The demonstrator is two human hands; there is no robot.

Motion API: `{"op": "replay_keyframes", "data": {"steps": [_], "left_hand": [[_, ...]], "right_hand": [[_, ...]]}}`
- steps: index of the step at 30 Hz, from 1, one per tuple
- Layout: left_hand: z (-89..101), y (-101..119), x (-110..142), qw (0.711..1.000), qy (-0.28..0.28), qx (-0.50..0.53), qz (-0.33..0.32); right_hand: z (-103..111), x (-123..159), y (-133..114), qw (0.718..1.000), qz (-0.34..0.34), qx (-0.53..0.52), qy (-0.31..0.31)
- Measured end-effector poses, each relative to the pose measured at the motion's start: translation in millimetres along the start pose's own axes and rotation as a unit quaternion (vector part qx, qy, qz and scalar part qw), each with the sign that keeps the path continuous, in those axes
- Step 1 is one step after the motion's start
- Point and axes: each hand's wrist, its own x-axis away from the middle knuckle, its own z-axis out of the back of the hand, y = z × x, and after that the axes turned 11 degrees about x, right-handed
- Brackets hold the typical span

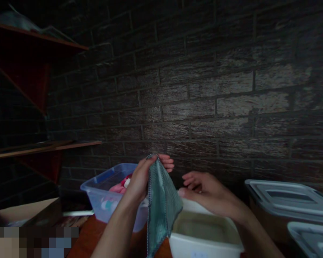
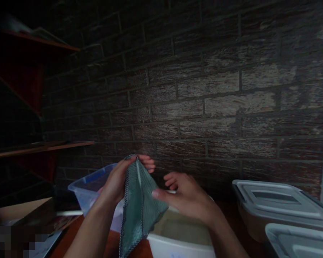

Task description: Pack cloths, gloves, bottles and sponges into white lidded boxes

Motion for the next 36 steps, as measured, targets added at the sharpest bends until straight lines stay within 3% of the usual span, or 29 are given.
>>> {"op": "replay_keyframes", "data": {"steps": [3,5,9,11,13,16,18,24,30,36], "left_hand": [[-9.3,-4.7,6.7,0.997,-0.018,-0.063,-0.048],[-10.7,-5.7,8.9,0.993,-0.028,-0.092,-0.062],[1.5,-4.3,3.7,0.993,-0.017,-0.096,-0.062],[13.2,-3.5,-3.5,0.993,0.019,-0.094,-0.073],[25.1,-3.7,-12.0,0.990,0.052,-0.089,-0.095],[36.9,-6.0,-21.8,0.991,0.055,-0.061,-0.110],[38.8,-8.1,-24.8,0.993,0.036,-0.053,-0.101],[32.2,-11.4,-26.4,0.990,0.017,-0.067,-0.120],[26.5,-11.1,-26.6,0.987,0.027,-0.056,-0.151],[26.3,-10.9,-25.5,0.987,-0.005,-0.041,-0.156]], "right_hand": [[-31.7,6.4,-2.0,0.992,0.035,0.076,-0.096],[-42.9,7.2,-1.0,0.985,0.036,0.141,-0.096],[-28.6,-3.2,7.1,0.984,0.013,0.174,-0.035],[-9.3,-9.7,13.1,0.996,-0.009,0.088,-0.004],[10.2,-13.3,18.9,0.995,-0.042,-0.040,0.082],[30.6,-13.5,24.7,0.955,-0.052,-0.199,0.216],[36.9,-12.8,26.3,0.928,-0.045,-0.247,0.276],[45.1,-14.4,27.9,0.881,-0.006,-0.218,0.420],[52.3,-15.2,28.4,0.872,0.029,-0.182,0.454],[52.2,-16.7,29.7,0.866,0.037,-0.149,0.475]]}}
